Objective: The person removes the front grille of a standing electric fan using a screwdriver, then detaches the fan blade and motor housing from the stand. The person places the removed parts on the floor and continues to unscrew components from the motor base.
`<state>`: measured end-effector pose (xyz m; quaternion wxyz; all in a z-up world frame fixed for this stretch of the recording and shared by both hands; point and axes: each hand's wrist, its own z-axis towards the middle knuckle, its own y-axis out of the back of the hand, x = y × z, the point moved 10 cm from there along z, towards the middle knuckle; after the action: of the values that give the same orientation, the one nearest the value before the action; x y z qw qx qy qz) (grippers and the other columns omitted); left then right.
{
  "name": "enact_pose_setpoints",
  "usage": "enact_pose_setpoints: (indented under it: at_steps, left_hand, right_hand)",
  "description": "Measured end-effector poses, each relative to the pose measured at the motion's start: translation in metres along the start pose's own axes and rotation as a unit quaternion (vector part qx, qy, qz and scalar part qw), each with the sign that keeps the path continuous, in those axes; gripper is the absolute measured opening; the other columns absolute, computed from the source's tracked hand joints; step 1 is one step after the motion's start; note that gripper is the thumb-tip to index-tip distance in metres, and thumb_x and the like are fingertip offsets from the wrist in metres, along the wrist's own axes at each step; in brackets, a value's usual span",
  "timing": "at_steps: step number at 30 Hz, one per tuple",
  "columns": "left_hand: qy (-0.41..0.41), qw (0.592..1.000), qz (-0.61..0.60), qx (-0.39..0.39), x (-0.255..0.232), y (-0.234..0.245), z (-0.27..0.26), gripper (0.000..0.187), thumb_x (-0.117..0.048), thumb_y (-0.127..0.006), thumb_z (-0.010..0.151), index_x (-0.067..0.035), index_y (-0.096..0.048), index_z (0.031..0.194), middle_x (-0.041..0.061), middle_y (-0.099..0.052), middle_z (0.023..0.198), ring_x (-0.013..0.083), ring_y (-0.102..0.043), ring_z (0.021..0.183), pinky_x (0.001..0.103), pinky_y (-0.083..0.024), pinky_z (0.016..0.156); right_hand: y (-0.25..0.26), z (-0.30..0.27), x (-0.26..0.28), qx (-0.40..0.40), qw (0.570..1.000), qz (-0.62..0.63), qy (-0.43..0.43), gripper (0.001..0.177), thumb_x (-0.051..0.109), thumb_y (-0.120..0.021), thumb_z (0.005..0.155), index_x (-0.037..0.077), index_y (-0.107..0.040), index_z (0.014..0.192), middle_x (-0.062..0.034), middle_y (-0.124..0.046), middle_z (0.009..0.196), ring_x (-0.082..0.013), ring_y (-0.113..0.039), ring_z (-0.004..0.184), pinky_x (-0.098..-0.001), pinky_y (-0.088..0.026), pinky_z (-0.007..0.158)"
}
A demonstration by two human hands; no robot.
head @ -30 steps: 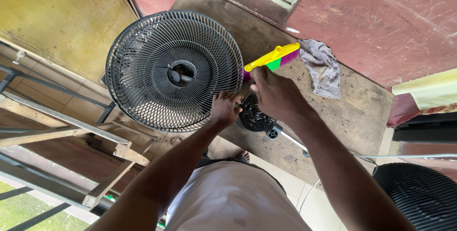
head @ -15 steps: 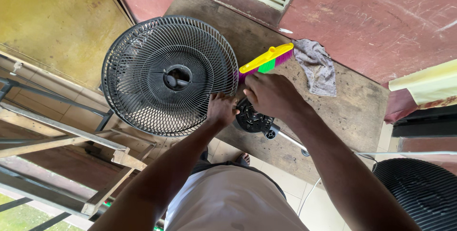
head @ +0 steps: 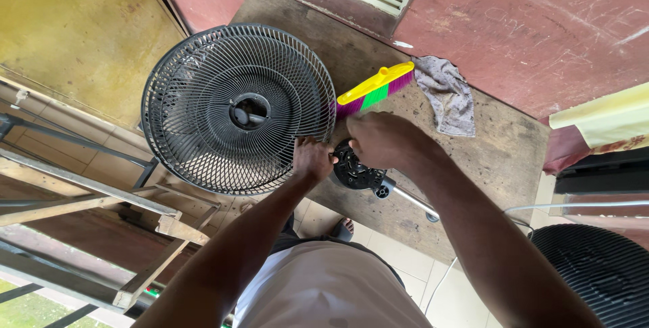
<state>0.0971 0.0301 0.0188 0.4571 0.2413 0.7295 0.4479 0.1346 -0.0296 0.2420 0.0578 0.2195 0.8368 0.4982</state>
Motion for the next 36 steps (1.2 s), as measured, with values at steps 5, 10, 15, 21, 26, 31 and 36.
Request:
enact_pose_setpoints:
  at_steps: [5,10,15,21,26,31,36]
  left_hand:
    - [0.006,1.0,0.007,0.015,0.004,-0.007,0.001,0.029,-0.04,-0.08,0.086,-0.021,-0.081,0.107,0.01,-0.076,0.104,0.0218,-0.062,0.109,0.043,-0.035,0.109]
    - [0.008,1.0,-0.003,0.016,0.006,-0.013,0.006,0.028,-0.039,-0.08,0.085,-0.021,-0.081,0.107,0.007,-0.077,0.103,0.0196,-0.064,0.105,0.042,-0.035,0.11]
    - [0.005,1.0,-0.014,0.01,0.007,-0.012,0.005,0.029,-0.041,-0.081,0.083,-0.021,-0.081,0.105,0.006,-0.078,0.101,0.0191,-0.063,0.108,0.042,-0.035,0.11]
    - [0.012,1.0,-0.005,0.019,0.006,-0.011,0.003,0.03,-0.043,-0.08,0.085,-0.022,-0.081,0.106,0.006,-0.077,0.101,0.0196,-0.063,0.108,0.042,-0.034,0.111]
    - [0.021,1.0,-0.017,0.014,0.007,-0.008,0.0,0.03,-0.043,-0.078,0.086,-0.023,-0.081,0.108,0.006,-0.076,0.101,0.0199,-0.061,0.112,0.042,-0.033,0.109]
    - [0.024,0.999,-0.009,0.039,0.007,-0.011,-0.001,0.03,-0.045,-0.075,0.089,-0.022,-0.08,0.109,0.006,-0.077,0.101,0.0192,-0.061,0.112,0.041,-0.033,0.11]
    - [0.024,0.999,-0.008,0.041,0.007,-0.013,0.0,0.03,-0.045,-0.076,0.088,-0.021,-0.081,0.106,0.006,-0.077,0.102,0.0193,-0.061,0.111,0.041,-0.034,0.11]
  right_hand:
    - [-0.001,0.007,-0.003,-0.032,0.999,0.01,-0.028,0.02,0.02,-0.06,0.091,0.004,-0.07,0.099,-0.0188,-0.073,0.097,-0.0337,-0.073,0.089,-0.0515,-0.058,0.084]
    - [0.005,0.002,-0.027,-0.025,0.989,0.038,-0.138,0.024,0.022,-0.058,0.096,0.003,-0.072,0.098,-0.0212,-0.073,0.097,-0.0354,-0.073,0.091,-0.0516,-0.058,0.086]
    - [0.002,0.0,-0.01,0.0,0.995,0.059,-0.076,0.02,0.016,-0.069,0.087,0.003,-0.065,0.101,-0.0164,-0.072,0.091,-0.0301,-0.073,0.086,-0.0485,-0.057,0.08]
    - [0.006,0.002,0.009,-0.043,0.996,0.072,0.03,0.02,-0.003,-0.069,0.078,0.005,-0.067,0.096,-0.0131,-0.069,0.097,-0.0273,-0.069,0.09,-0.0464,-0.056,0.074]
    - [0.007,0.003,-0.009,-0.04,0.997,0.066,-0.024,0.014,0.015,-0.064,0.093,0.008,-0.066,0.105,-0.0155,-0.071,0.098,-0.0307,-0.072,0.091,-0.0478,-0.057,0.078]
    - [0.015,0.001,-0.011,-0.072,0.997,0.004,-0.021,0.027,0.036,-0.062,0.099,0.01,-0.07,0.102,-0.017,-0.071,0.09,-0.0351,-0.072,0.084,-0.0522,-0.057,0.077]
    - [0.009,0.004,0.007,-0.053,0.999,-0.008,0.001,0.023,0.029,-0.06,0.099,0.007,-0.068,0.1,-0.0147,-0.07,0.083,-0.0321,-0.073,0.075,-0.0511,-0.058,0.075]
